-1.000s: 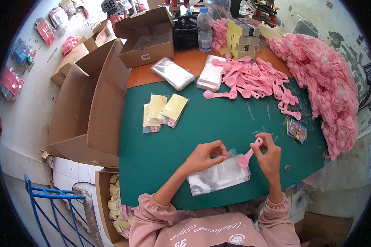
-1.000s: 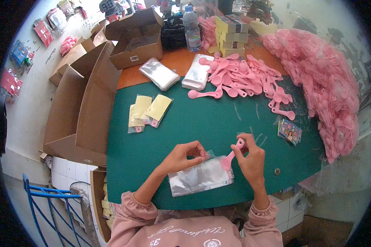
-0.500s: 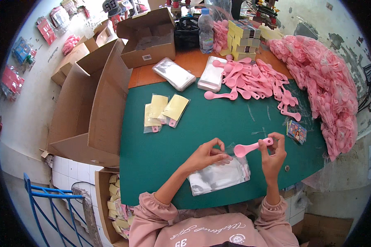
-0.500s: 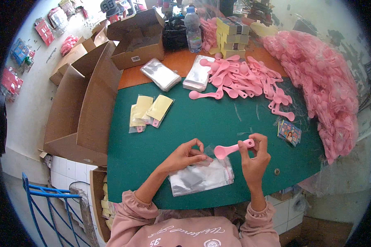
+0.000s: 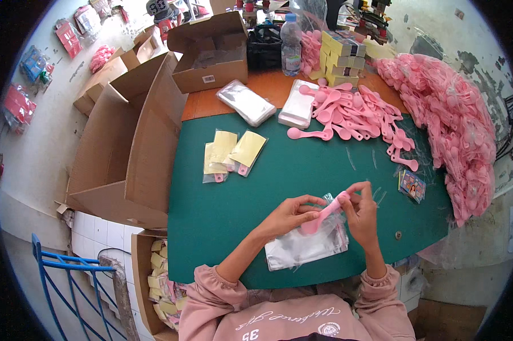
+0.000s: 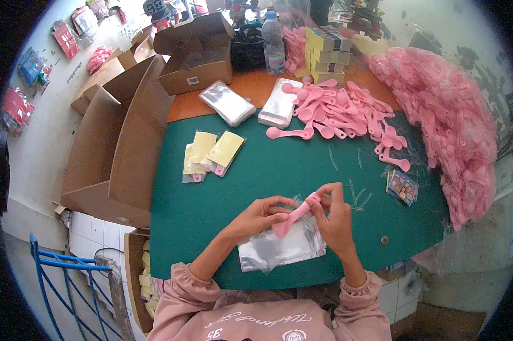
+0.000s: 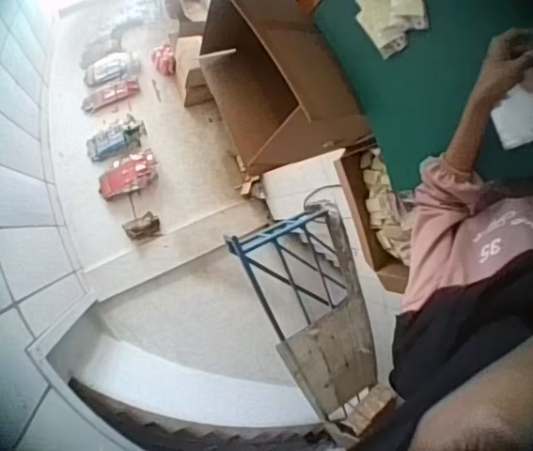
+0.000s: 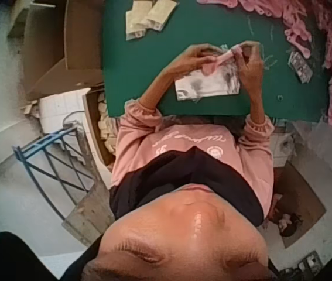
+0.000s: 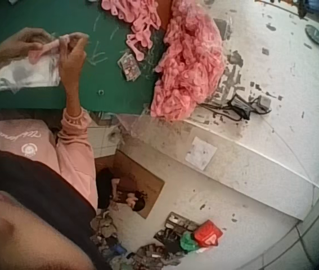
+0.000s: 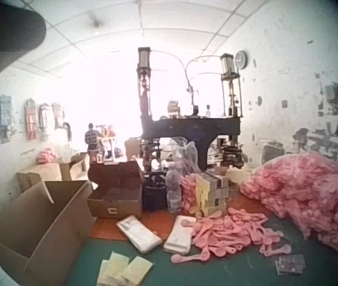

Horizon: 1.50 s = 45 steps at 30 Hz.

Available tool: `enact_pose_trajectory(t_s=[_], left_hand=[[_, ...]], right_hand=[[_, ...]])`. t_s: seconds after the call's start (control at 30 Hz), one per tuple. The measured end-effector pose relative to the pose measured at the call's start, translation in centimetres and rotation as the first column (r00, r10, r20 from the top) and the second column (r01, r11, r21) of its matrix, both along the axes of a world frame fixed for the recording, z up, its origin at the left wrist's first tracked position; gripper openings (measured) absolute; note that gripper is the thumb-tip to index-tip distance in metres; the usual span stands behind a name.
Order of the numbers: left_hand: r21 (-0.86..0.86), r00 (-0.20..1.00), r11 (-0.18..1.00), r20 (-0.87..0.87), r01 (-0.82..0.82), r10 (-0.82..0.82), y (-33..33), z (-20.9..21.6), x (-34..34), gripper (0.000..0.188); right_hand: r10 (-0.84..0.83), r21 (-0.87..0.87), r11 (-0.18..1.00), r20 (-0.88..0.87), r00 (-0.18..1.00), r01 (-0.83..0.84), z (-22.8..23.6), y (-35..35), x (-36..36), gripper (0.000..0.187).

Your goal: The person repeatedly places pink plastic spoons and small printed cards into clear plastic bags, then seals them. The person stacks the completed packages on the table. The person handles the items one at a time throughout the episode.

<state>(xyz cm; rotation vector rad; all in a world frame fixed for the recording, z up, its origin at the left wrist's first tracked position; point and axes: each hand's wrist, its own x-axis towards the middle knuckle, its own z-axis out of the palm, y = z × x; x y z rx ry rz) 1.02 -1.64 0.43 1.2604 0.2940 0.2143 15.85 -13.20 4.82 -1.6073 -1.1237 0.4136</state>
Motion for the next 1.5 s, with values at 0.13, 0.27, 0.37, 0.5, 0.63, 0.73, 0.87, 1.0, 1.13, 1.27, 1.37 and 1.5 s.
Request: enact_pose_trajectory(t_s=[0.13, 0.27, 0.37, 0.5, 0.63, 0.73, 0.87, 1.0, 1.13, 1.27, 1.37, 1.5], left_hand=[[0.145, 0.997, 0.987, -0.019, -0.075, 0.078, 0.0, 0.3, -0.1, 0.030], [-0.033, 0.995, 0.998, -0.077, 0.055, -0.057, 0.2, 1.1, -0.3, 0.036], [0.039, 0.997, 0.999, -0.069, -0.027, 0.030, 0.3, 2.1, -0.1, 0.037], [0.054, 0.994, 0.994, 0.052, -0.097, 0.094, 1.1, 4.0, -1.2, 0.038], [-0.168, 0.958, 0.976, 0.228, -0.136, 0.173, 3.3, 4.9, -3.0, 0.038], [-0.154, 0.946, 0.977, 0.266, -0.150, 0.187, 4.2, 4.7, -2.7, 0.038], [-0.145, 0.954, 0.979, 0.244, -0.142, 0.175, 4.2, 3.6, -2.4, 0.036], [-0.091, 0.973, 0.981, 0.143, -0.170, 0.182, 4.0, 4.3, -2.4, 0.035], [-0.030, 0.995, 0.997, 0.065, -0.073, 0.074, 4.0, 4.6, -1.3, 0.033], [0.013, 1.000, 1.000, 0.016, 0.015, -0.015, 3.1, 4.5, -0.6, 0.033], [0.069, 1.000, 0.997, 0.004, -0.028, 0.027, 2.8, 4.1, -0.3, 0.032], [0.147, 1.000, 0.989, -0.008, -0.021, 0.022, 3.2, 3.8, -0.3, 0.032]], right_hand=[[0.047, -0.075, 0.996, -0.070, 0.996, -0.052, 0.7, 0.6, -0.1, 0.019], [0.220, 0.052, 0.975, -0.057, 0.974, -0.217, 0.3, 0.7, 0.4, 0.034], [0.315, 0.096, 0.937, 0.192, 0.930, -0.337, 0.6, 0.7, 0.0, 0.051], [0.380, 0.070, 0.910, 0.259, 0.888, -0.410, 1.7, 0.4, 2.0, 0.047], [-0.295, -0.195, 0.886, 0.460, 0.838, 0.420, 2.3, -3.6, 13.3, 0.028], [-0.406, -0.372, 0.180, 0.815, 0.413, 0.911, -2.6, -8.8, 21.4, 0.030], [-0.531, -0.384, 0.513, 0.561, 0.635, 0.768, -7.3, -12.1, 26.4, 0.031], [-0.569, -0.212, 0.406, 0.702, 0.428, 0.889, -3.9, -10.3, 21.9, 0.020], [-0.514, -0.048, 0.656, 0.701, 0.493, 0.753, 0.1, -8.0, 18.7, 0.014], [-0.227, -0.047, 0.971, 0.098, 0.969, 0.232, 4.1, -0.5, 7.8, 0.012], [-0.078, 0.008, 0.997, -0.052, 0.996, 0.079, 5.4, 1.5, 4.0, 0.010], [0.227, -0.099, 0.973, 0.310, 0.923, -0.207, 5.8, 2.6, 3.3, 0.009]])
